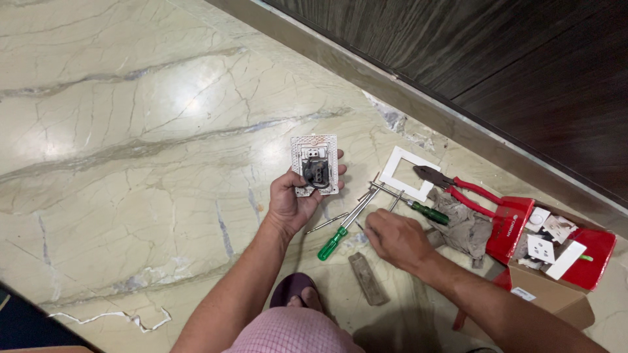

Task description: The person is repairing an electrical socket using a screwdriver and pliers. They are seen adjusting the internal components and tightening screws to secure the parts.

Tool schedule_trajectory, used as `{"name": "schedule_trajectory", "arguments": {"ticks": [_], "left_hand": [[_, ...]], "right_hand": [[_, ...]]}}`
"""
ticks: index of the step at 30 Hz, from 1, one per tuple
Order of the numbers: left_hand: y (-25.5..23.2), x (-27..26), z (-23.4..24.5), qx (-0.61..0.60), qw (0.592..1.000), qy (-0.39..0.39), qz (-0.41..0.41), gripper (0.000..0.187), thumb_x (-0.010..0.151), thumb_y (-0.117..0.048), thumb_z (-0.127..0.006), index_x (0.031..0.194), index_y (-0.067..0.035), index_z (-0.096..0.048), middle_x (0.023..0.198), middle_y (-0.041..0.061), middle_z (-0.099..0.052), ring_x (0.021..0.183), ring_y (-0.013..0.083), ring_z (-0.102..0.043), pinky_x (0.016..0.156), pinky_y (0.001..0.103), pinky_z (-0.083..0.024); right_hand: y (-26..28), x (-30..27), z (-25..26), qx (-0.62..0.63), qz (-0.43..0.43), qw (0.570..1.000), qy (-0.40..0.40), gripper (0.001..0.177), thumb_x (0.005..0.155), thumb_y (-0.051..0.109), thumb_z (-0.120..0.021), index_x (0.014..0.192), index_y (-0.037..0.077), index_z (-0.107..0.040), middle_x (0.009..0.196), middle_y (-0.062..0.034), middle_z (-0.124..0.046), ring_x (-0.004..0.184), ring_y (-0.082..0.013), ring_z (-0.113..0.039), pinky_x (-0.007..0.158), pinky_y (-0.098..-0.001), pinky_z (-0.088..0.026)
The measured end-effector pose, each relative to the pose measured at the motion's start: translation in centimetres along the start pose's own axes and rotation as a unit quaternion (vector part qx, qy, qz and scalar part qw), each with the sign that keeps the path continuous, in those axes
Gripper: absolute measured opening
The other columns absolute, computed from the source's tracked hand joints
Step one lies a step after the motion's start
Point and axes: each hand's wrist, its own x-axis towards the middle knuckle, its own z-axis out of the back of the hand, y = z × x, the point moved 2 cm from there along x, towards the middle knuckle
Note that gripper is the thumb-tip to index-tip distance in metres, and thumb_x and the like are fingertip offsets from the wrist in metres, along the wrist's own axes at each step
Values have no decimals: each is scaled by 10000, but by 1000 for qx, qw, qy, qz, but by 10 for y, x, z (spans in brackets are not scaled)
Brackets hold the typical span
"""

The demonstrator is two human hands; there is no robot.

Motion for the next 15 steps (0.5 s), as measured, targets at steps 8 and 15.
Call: {"name": "schedule_trajectory", "arguments": {"ticks": [8,15], "left_hand": [[1,-1,1,10,1000,9,6,811,714,-108,-459,1502,80,-414,1487,285,-523,1310,442,-568,1097,543,-487],[4,-1,-1,0,1000,6,16,810,712,-96,-449,1499,94,-414,1483,291,-522,1308,443,-572,1100,539,-496]], "right_hand": [[34,3,-17,19,78,996,32,349,830,83,-653,1172,22,-618,1095,-160,-596,824,-341,-666,669,-445,-546],[33,5,-25,-6,124,992,38,372,796,51,-666,1167,50,-639,1105,-147,-588,884,-323,-668,733,-436,-554]]}}
